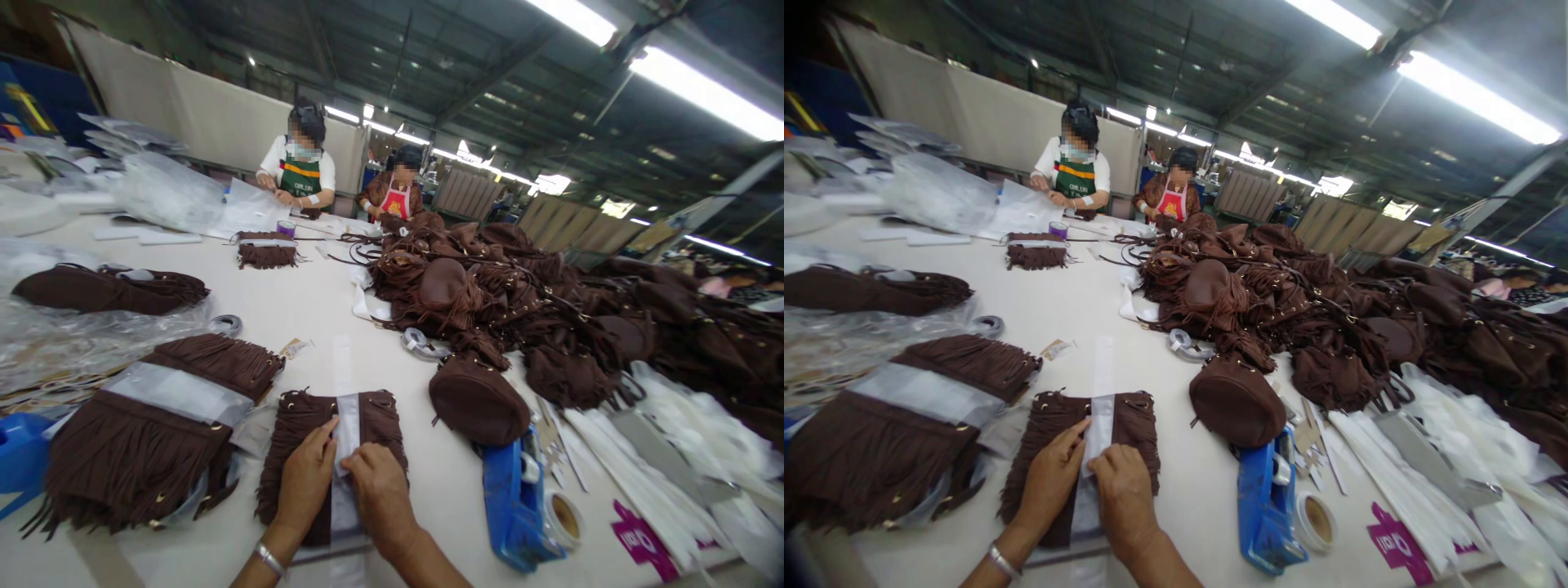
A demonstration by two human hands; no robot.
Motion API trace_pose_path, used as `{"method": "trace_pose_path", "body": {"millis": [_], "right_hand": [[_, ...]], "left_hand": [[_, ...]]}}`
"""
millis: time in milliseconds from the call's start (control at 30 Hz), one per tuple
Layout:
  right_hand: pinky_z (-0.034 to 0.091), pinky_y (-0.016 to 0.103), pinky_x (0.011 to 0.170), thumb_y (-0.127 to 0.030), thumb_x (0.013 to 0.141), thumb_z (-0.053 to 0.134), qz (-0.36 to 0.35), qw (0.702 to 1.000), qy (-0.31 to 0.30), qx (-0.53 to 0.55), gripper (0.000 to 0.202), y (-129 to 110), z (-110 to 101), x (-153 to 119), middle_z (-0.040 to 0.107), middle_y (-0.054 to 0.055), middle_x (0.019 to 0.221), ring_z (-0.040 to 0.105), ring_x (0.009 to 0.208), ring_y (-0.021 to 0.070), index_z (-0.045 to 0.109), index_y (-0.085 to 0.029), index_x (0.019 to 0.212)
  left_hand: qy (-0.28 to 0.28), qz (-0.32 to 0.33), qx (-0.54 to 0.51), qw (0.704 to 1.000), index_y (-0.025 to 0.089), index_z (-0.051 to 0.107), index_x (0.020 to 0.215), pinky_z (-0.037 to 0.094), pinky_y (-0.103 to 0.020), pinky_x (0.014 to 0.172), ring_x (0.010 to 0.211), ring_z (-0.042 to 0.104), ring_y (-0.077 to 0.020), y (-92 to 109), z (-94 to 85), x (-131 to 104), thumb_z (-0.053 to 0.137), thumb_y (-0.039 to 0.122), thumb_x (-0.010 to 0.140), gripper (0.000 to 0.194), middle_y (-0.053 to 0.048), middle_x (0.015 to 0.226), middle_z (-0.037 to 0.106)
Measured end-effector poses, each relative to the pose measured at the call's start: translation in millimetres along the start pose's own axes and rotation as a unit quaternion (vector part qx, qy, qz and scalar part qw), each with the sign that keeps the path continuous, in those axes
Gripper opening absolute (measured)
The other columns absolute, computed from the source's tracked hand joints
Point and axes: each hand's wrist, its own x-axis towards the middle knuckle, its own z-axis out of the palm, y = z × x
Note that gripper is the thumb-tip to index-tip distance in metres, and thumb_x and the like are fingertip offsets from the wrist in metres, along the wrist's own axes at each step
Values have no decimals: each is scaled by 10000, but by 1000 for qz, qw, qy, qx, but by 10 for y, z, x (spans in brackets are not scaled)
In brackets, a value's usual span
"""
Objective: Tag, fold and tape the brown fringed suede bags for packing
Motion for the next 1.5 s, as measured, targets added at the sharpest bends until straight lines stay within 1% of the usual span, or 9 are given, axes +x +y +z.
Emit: {"method": "trace_pose_path", "body": {"millis": [100, 200, 467, 600, 800, 1133, 1333, 1400, 1500], "right_hand": [[443, 328, 810, -181, 917, 632, -26, 999, -7, -27, 123, -6, 28, -35, 651, 29, 933, 575, 877, 193, 642, -230, 1029], [453, 344, 858, -207, 938, 608, -54, 998, 5, -39, 147, -20, 2, -26, 667, 39, 977, 584, 918, 198, 635, -228, 1081], [459, 386, 940, -196, 986, 506, -105, 994, 34, -28, 214, -54, -55, 36, 696, 71, 1109, 602, 1010, 219, 629, -210, 1161], [464, 386, 943, -197, 989, 500, -108, 993, 30, -27, 221, -36, -56, 16, 695, 72, 1138, 604, 1023, 220, 628, -209, 1169], [463, 386, 930, -194, 999, 473, -108, 993, 32, -24, 216, -24, -57, -7, 703, 69, 1105, 606, 1001, 216, 632, -200, 1146], [454, 379, 911, -230, 1017, 439, -127, 990, 18, -60, 231, 12, -9, -46, 687, 77, 1050, 587, 967, 216, 626, -161, 1131], [450, 377, 908, -234, 1004, 471, -137, 988, -6, -76, 208, 3, -13, -28, 673, 77, 1039, 576, 969, 216, 619, -148, 1122], [449, 378, 912, -228, 1002, 479, -139, 987, -8, -80, 203, 1, -7, -27, 671, 77, 1045, 575, 973, 217, 617, -150, 1129], [451, 378, 909, -219, 998, 488, -140, 987, -10, -82, 205, 5, 11, -30, 670, 79, 1051, 575, 973, 218, 613, -148, 1145]], "left_hand": [[-7, -10, -9, 1000, 207, 588, 1295, 500, -367, 983, 1066, 665, -199, 21, -22, -1, 373, 282, 956, 408, -61, 1187, 701], [-16, -21, -18, 999, 218, 547, 1335, 504, -355, 945, 1032, 670, -196, 44, -44, 0, 365, 280, 959, 422, -57, 1120, 712], [-29, -54, -21, 998, 202, 405, 1427, 482, -280, 725, 809, 678, -172, 69, -65, 8, 344, 281, 959, 479, -1, 884, 688], [-36, -60, -14, 997, 192, 426, 1399, 464, -289, 724, 802, 668, -181, 73, -58, 13, 363, 289, 952, 461, -7, 897, 681], [-33, -62, -5, 998, 178, 435, 1382, 463, -296, 742, 813, 667, -186, 66, -41, 16, 367, 305, 948, 457, -15, 903, 676], [-23, -71, -11, 997, 206, 482, 1329, 460, -296, 739, 801, 669, -193, 24, -8, 22, 389, 330, 936, 423, 1, 875, 686], [-28, -75, -23, 997, 225, 479, 1326, 459, -298, 732, 815, 676, -200, 4, -15, 22, 394, 341, 940, 412, 3, 877, 699], [-27, -80, -28, 996, 224, 502, 1279, 459, -298, 723, 808, 681, -201, -1, -19, 24, 405, 344, 935, 377, -1, 878, 709], [-30, -90, -37, 995, 225, 567, 1117, 461, -290, 705, 783, 691, -196, -12, -22, 36, 440, 359, 920, 270, -8, 862, 726]]}}
